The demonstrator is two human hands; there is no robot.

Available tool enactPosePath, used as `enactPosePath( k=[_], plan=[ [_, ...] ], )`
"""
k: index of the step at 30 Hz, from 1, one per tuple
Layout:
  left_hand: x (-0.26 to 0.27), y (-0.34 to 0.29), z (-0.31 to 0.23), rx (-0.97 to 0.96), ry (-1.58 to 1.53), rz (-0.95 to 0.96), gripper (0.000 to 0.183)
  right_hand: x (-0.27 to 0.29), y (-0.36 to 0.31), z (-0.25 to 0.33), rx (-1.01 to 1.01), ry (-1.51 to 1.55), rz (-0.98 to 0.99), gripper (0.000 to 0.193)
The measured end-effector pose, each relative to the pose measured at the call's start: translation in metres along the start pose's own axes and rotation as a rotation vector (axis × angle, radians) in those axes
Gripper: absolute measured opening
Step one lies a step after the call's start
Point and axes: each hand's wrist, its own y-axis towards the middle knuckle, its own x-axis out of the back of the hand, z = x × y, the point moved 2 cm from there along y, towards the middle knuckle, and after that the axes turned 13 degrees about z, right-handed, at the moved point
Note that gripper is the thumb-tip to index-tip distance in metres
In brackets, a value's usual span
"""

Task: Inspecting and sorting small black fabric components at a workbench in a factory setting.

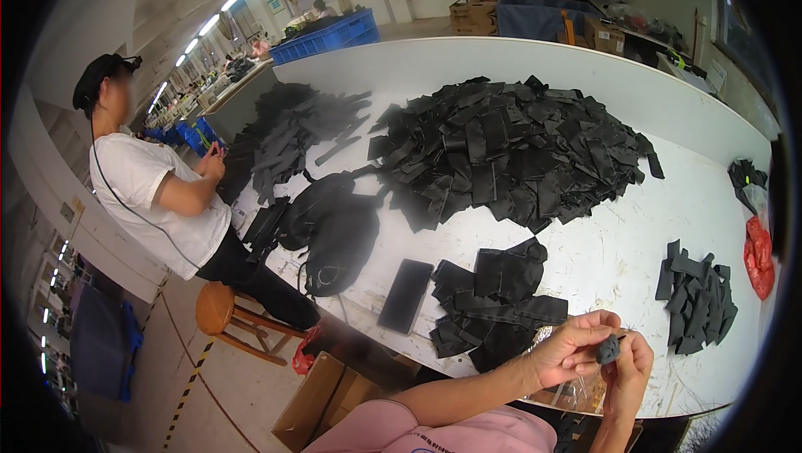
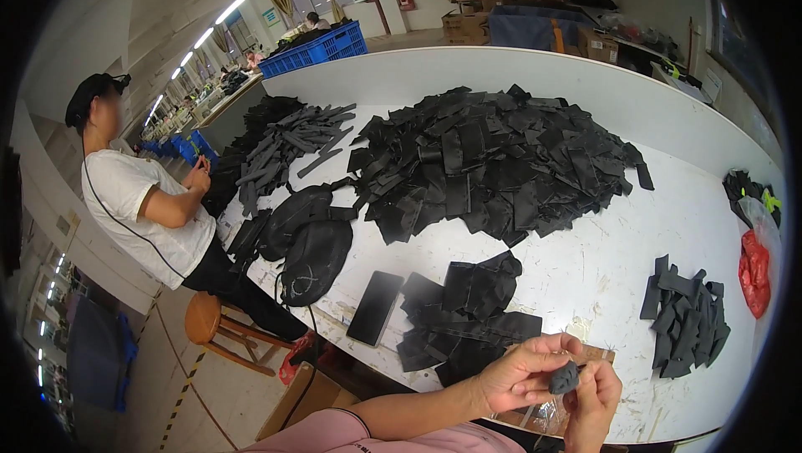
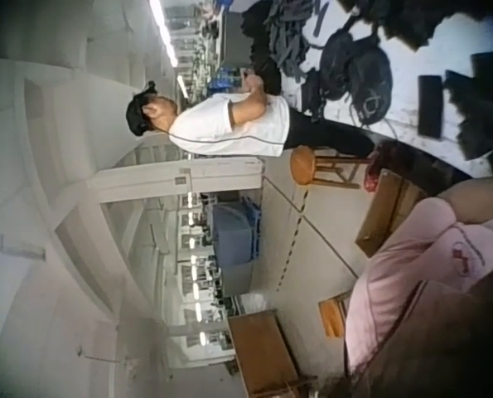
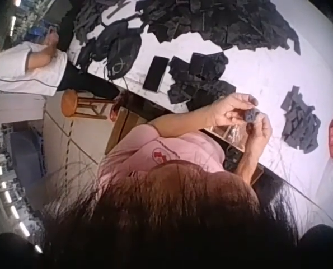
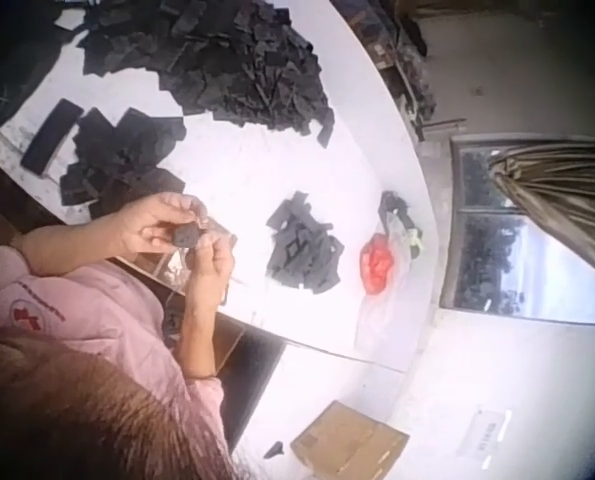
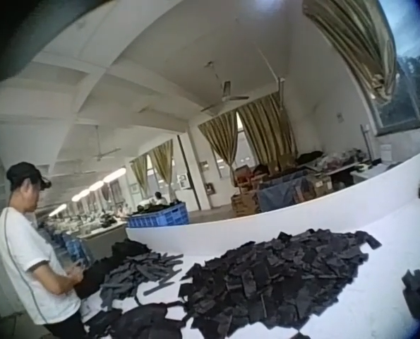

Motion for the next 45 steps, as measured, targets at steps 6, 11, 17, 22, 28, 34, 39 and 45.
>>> enactPosePath(
  k=[6, 11, 17, 22, 28, 34, 39, 45],
  plan=[
    [-0.017, 0.011, -0.012, -0.023, 0.061, 0.103, 0.013, -0.003, 0.010, 0.028, 0.072, -0.093, -0.017, 0.026],
    [0.017, 0.005, -0.002, 0.033, 0.035, -0.043, 0.012, 0.012, 0.008, -0.009, -0.109, 0.103, 0.087, 0.023],
    [0.035, 0.003, 0.000, 0.006, -0.095, -0.137, 0.013, 0.006, 0.012, -0.026, -0.137, 0.154, 0.088, 0.021],
    [0.008, 0.006, -0.007, -0.054, -0.283, 0.007, 0.022, 0.006, 0.023, 0.006, -0.063, 0.102, 0.142, 0.020],
    [0.038, -0.010, 0.006, 0.001, -0.085, -0.109, 0.020, 0.015, 0.013, -0.032, -0.171, 0.213, 0.155, 0.022],
    [0.038, -0.010, 0.011, 0.021, 0.163, -0.149, 0.017, 0.018, 0.010, -0.047, -0.095, 0.254, 0.105, 0.023],
    [0.039, -0.010, 0.007, -0.014, -0.007, -0.116, 0.018, 0.014, 0.017, -0.045, -0.086, 0.255, 0.130, 0.021],
    [-0.005, -0.011, 0.008, -0.097, 0.269, 0.078, 0.023, 0.010, 0.025, -0.006, -0.025, 0.082, 0.209, 0.015]
  ],
)
